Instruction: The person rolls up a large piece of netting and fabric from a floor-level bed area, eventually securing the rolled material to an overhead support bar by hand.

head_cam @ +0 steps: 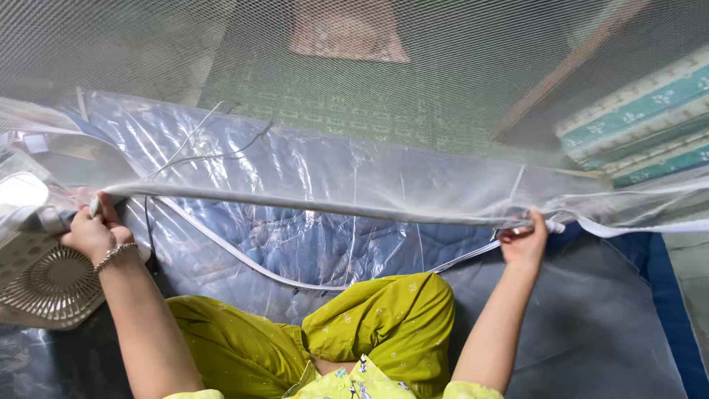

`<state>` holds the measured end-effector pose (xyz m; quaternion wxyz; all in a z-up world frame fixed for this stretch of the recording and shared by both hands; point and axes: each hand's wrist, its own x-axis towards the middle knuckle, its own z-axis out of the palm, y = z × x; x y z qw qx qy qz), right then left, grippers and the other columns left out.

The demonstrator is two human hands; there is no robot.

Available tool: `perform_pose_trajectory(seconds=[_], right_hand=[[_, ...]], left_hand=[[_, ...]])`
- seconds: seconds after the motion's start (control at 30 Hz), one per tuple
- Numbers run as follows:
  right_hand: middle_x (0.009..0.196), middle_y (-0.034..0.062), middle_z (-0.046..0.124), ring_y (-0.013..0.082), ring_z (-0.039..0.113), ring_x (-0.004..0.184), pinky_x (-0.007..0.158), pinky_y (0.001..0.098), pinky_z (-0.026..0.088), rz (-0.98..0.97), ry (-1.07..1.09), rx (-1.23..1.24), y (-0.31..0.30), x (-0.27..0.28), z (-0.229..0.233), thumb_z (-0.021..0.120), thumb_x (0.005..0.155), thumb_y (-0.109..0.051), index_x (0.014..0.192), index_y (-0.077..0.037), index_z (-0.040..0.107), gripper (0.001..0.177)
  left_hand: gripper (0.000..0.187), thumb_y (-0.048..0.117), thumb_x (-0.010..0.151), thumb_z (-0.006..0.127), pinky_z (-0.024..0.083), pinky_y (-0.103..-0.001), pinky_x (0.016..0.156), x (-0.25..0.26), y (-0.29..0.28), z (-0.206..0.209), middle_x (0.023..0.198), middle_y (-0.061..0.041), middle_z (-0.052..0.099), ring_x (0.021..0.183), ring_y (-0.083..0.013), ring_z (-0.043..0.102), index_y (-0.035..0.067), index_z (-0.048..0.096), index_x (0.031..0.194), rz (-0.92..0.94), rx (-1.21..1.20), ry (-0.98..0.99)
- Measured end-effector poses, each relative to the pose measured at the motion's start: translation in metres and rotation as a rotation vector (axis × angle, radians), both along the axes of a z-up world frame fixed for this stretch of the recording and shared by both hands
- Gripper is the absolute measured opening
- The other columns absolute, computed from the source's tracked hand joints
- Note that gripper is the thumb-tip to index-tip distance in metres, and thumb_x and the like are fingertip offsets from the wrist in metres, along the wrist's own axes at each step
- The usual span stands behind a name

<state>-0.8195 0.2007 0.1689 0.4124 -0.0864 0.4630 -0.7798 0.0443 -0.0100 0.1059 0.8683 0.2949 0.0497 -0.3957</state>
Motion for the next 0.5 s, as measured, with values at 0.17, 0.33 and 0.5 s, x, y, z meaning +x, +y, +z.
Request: perform_pose_trajectory(seconds=[0.17,0.33,0.5], right_hand=[[0.101,-0.0040,0.056,0.0161,0.057,0.095,0.081,0.0431,0.054,0.252,-0.032,-0.249,-0.003,0.076,-0.029,0.069,0.093,-0.063,0.136,-0.018,0.054,0.063],[0.110,-0.0003,0.074,0.0162,0.065,0.088,0.069,0.0353,0.054,0.328,-0.080,-0.163,-0.042,0.193,-0.055,0.065,0.081,-0.054,0.133,-0.026,0.056,0.060],[0.082,-0.0008,0.067,0.0066,0.050,0.052,0.042,0.0201,0.037,0.283,-0.120,-0.167,-0.098,0.194,-0.095,0.071,0.102,-0.032,0.100,-0.021,0.062,0.014]], left_hand=[[0.023,-0.013,0.090,0.046,0.069,-0.037,0.067,-0.004,-0.003,0.004,0.114,-0.030,0.067,0.077,-0.0357,0.080,-0.021,0.047,0.112,0.029,0.081,0.032],[0.022,-0.016,0.087,0.050,0.067,-0.034,0.056,-0.015,-0.010,-0.017,0.094,-0.026,0.071,0.066,-0.0300,0.077,-0.019,0.068,0.099,-0.052,0.072,-0.074],[0.020,0.008,0.085,0.083,0.048,-0.026,0.041,-0.027,0.025,0.008,0.075,-0.005,0.059,0.051,-0.0124,0.057,0.003,0.064,0.087,-0.108,0.322,-0.240]])
